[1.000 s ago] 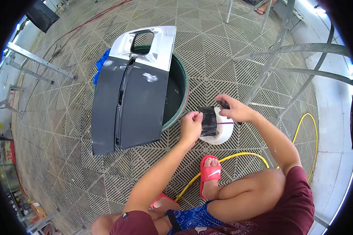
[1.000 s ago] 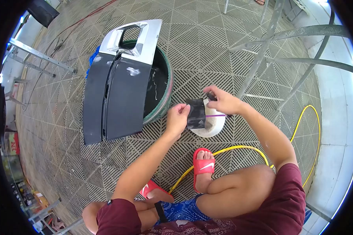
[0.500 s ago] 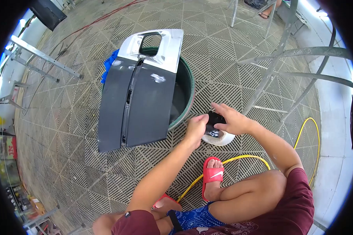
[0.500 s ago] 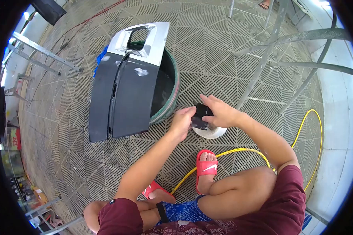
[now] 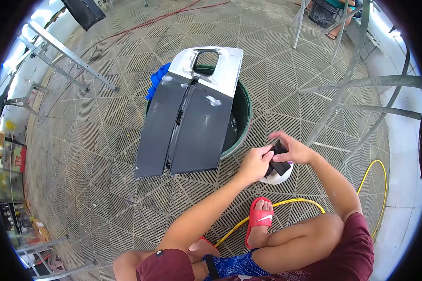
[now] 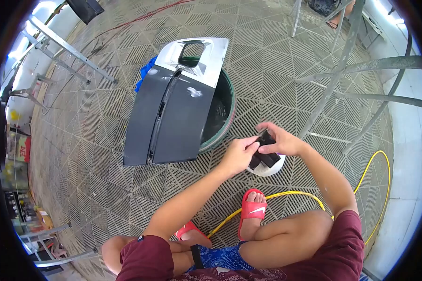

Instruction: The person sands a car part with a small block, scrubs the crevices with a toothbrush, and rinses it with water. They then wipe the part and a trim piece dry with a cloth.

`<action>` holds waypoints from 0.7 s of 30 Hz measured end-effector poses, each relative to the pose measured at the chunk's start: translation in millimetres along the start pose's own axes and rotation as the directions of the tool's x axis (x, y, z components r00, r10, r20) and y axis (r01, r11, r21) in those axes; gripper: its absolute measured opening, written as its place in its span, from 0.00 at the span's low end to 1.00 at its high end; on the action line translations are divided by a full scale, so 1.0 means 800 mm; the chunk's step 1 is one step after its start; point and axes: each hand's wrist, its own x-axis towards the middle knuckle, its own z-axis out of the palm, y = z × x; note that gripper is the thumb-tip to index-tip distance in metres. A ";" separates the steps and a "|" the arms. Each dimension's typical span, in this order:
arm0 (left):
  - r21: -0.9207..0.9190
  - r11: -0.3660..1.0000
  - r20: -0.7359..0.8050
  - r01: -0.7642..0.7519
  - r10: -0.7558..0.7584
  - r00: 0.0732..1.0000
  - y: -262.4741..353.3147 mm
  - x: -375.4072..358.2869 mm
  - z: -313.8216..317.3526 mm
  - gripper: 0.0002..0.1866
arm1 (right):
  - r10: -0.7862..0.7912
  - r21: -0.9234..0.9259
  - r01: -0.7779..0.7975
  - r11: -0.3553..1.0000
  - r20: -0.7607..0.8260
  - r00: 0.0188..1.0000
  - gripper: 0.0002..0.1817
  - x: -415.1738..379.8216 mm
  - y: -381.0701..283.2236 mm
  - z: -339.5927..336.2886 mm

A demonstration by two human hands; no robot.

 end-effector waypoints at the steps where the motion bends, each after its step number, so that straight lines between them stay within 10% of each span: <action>1: 0.004 1.000 -0.006 -0.004 0.004 1.000 0.003 0.000 0.000 0.18 | -0.007 -0.003 0.007 1.000 0.002 1.000 0.37 0.003 -0.002 0.002; 5: 0.256 0.963 -0.251 -0.083 0.149 0.956 -0.004 -0.002 0.005 0.18 | 0.005 0.056 0.003 0.998 -0.137 0.991 0.31 0.002 -0.001 0.024; 8: 0.074 0.981 -0.205 0.181 -0.163 0.965 0.008 -0.001 -0.003 0.19 | -0.169 -0.026 0.170 0.985 -0.323 0.931 0.23 -0.001 -0.011 0.038; 12: -0.353 0.927 -0.332 0.128 -0.252 0.909 -0.029 0.007 0.014 0.20 | -0.447 -0.529 0.268 0.806 -0.245 0.860 0.20 -0.002 -0.019 0.051; 17: -0.489 0.856 -0.321 0.164 -0.352 0.879 -0.033 0.004 0.021 0.22 | -0.260 -0.457 0.085 0.885 -0.334 0.906 0.25 -0.003 -0.018 0.061; 21: -0.496 0.851 -0.378 0.176 -0.393 0.838 -0.033 0.001 0.022 0.22 | -0.507 -0.764 0.254 0.593 -0.110 0.855 0.36 -0.016 -0.035 0.071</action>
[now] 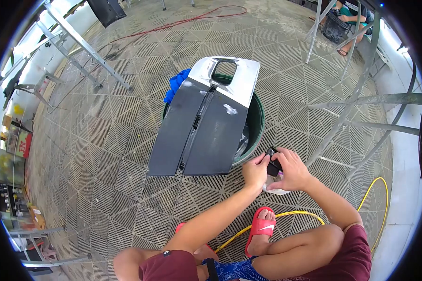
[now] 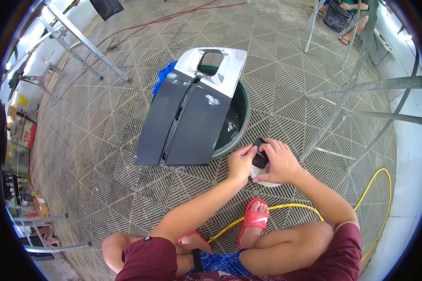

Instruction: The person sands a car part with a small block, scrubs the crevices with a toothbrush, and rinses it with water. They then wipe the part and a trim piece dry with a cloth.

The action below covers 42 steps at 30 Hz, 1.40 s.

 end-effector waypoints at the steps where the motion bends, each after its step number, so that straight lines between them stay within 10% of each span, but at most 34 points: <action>1: -0.002 1.000 -0.002 -0.018 0.018 1.000 -0.006 0.000 0.003 0.21 | 0.023 -0.028 -0.024 0.999 -0.034 0.999 0.34 -0.002 0.002 0.012; 6: 0.374 0.927 0.208 0.011 -0.096 0.973 0.010 -0.015 -0.001 0.27 | 0.073 -0.148 -0.076 0.986 -0.026 0.997 0.30 -0.011 0.032 0.033; 7: 0.405 0.902 0.102 -0.152 0.120 0.987 0.006 -0.028 0.010 0.28 | 0.185 -0.155 -0.170 0.973 0.089 0.979 0.28 -0.011 0.032 0.027; 10: 0.344 0.904 0.499 -0.253 0.052 0.865 0.085 -0.082 -0.005 0.23 | 0.382 -0.292 -0.281 0.914 0.387 0.840 0.26 -0.011 0.043 0.038; 12: 0.455 0.690 0.722 -0.563 0.084 0.687 0.141 -0.116 -0.025 0.23 | 0.495 -0.402 -0.342 0.850 0.386 0.778 0.24 -0.003 0.049 0.066; 17: 0.522 0.280 0.660 -0.806 0.466 0.589 0.266 -0.125 -0.079 0.19 | 0.367 -0.610 -0.052 0.791 0.405 0.837 0.18 -0.009 0.091 0.159; 20: 0.747 -0.001 0.513 -0.665 0.637 0.576 0.298 -0.075 -0.147 0.21 | 0.522 -0.574 -0.191 0.796 0.492 0.696 0.18 0.019 0.058 0.107; 24: 0.952 0.176 0.081 -0.252 0.648 0.757 0.295 -0.018 -0.251 0.28 | 0.493 -0.433 -0.317 0.844 0.394 0.776 0.19 0.017 0.060 0.050; 28: 0.932 0.015 0.227 -0.362 0.754 0.616 0.286 -0.001 -0.244 0.29 | 0.407 -0.032 -0.407 0.913 0.165 0.899 0.17 0.035 -0.013 -0.079; 33: 0.935 0.041 0.196 -0.352 0.767 0.611 0.298 0.058 -0.192 0.34 | 0.092 0.301 -0.004 0.954 -0.278 0.956 0.20 0.123 -0.101 -0.119; 38: 0.983 -0.111 0.169 -0.143 0.848 0.502 0.263 0.111 -0.166 0.35 | 0.009 0.112 0.029 0.993 -0.328 0.945 0.22 0.178 -0.096 -0.049; 42: 0.976 0.016 0.117 -0.217 0.802 0.586 0.270 0.105 -0.166 0.34 | -0.060 -0.013 0.059 0.998 -0.368 0.928 0.23 0.220 -0.087 -0.035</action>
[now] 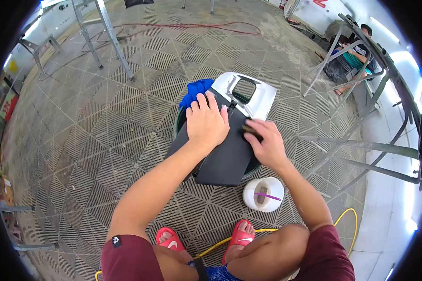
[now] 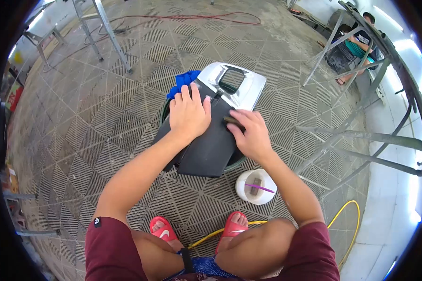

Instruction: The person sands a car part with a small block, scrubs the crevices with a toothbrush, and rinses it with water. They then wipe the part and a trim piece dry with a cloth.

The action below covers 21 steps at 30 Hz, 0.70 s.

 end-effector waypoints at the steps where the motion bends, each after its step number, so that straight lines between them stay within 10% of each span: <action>1: -0.016 1.000 0.009 0.011 -0.011 1.000 0.006 -0.002 -0.001 0.34 | 0.004 -0.012 -0.003 1.000 0.017 1.000 0.23 0.005 0.002 0.002; 21: -0.010 1.000 0.026 -0.005 0.006 1.000 -0.008 0.004 -0.009 0.33 | -0.102 -0.132 0.104 0.986 0.025 0.994 0.18 -0.012 -0.026 0.008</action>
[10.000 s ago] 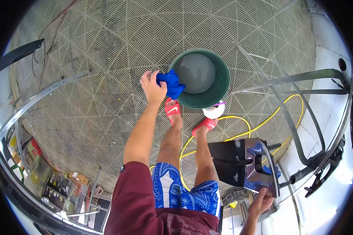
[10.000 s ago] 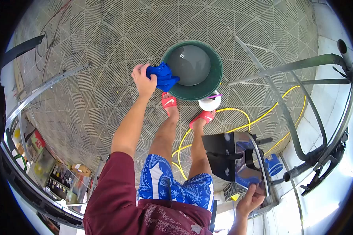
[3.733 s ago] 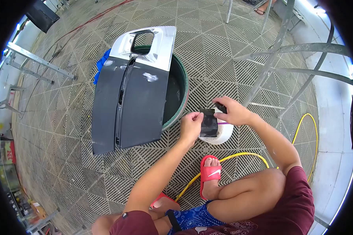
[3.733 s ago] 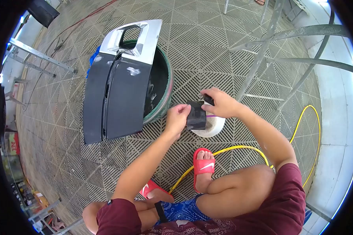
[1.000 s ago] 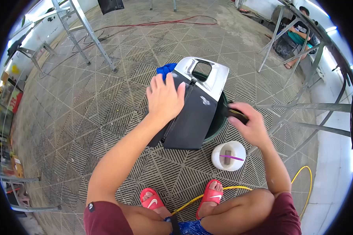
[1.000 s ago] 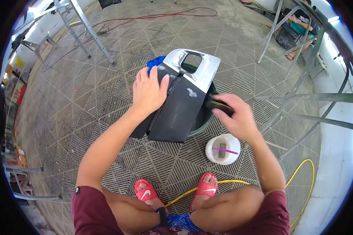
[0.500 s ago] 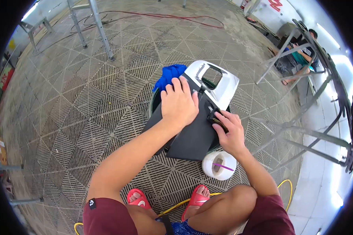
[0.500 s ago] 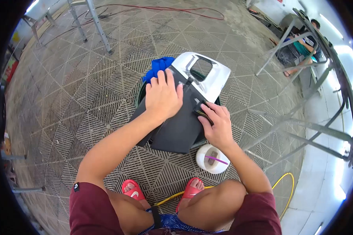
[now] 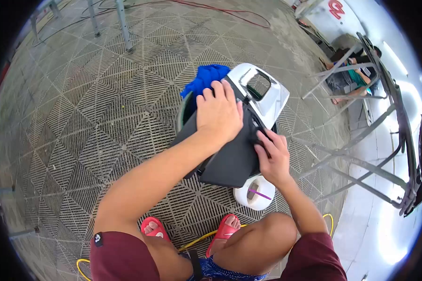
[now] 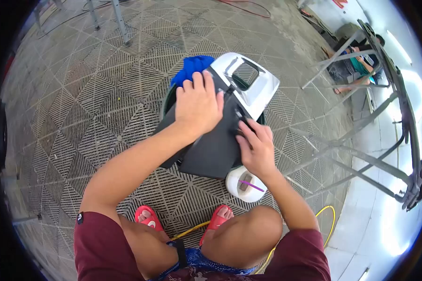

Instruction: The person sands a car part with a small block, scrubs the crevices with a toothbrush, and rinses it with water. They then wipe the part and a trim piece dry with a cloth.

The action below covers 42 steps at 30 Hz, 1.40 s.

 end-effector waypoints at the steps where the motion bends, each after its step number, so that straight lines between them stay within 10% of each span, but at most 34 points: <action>1: 0.004 1.000 -0.027 -0.008 0.008 1.000 -0.003 -0.001 0.002 0.33 | -0.044 -0.012 0.044 0.999 -0.004 0.999 0.17 0.002 -0.004 -0.004; 42: -0.052 0.998 -0.007 0.024 -0.024 1.000 -0.003 -0.002 0.010 0.33 | -0.087 -0.120 0.076 0.990 -0.092 0.992 0.17 0.032 0.016 0.030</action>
